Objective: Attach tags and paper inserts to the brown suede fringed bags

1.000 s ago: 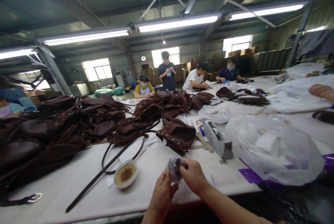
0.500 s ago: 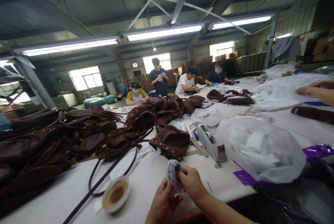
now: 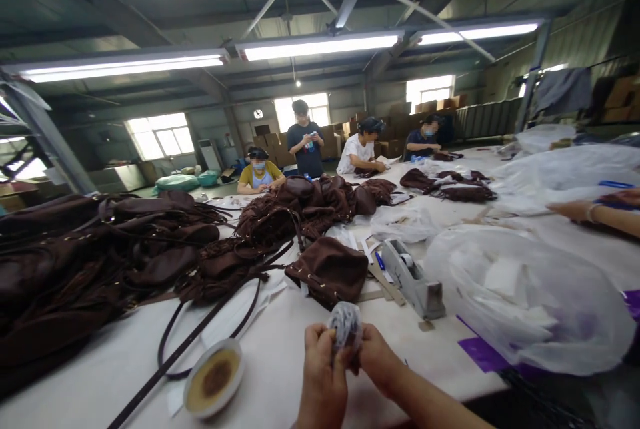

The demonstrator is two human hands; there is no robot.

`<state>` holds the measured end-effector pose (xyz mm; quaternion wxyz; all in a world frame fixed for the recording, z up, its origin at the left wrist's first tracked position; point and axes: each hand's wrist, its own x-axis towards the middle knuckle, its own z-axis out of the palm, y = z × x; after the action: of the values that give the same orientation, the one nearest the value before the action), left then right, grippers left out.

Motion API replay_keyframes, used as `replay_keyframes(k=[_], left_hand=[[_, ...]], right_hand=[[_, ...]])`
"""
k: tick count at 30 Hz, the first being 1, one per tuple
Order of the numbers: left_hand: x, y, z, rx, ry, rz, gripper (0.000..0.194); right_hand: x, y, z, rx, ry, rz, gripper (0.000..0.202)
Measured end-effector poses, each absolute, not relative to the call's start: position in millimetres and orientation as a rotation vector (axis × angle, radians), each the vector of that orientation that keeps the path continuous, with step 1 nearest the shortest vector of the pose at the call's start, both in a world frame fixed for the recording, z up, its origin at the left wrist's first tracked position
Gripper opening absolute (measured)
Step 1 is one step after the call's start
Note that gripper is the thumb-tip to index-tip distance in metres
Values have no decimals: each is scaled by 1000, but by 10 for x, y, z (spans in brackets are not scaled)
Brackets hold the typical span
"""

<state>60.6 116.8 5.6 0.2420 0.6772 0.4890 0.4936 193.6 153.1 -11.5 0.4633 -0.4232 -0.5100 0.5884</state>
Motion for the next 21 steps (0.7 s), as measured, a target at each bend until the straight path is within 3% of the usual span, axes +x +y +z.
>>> replay_keyframes(k=[5,7,10,17,21], left_hand=[[540,1155,-12,1979,1382,1361,24],[498,1149,-45,1971,1368,1308,22],[420,1157,-65,1806,1370,1351,20],[210,1219,-150,1016,1151,1316,52],[182,1199,-217,847,1099,1333,52]], right_hand=[[2397,1968,-53,-1583,-1967,463,31],[2520,2166,-46,-1779,-2154,240,30],[2565,2365,-79,-1843,-2310,178,27],[2520,2320,-133,-1887,-2395,174,28],[2660,2066,-144,-1893,-2425,221,25]])
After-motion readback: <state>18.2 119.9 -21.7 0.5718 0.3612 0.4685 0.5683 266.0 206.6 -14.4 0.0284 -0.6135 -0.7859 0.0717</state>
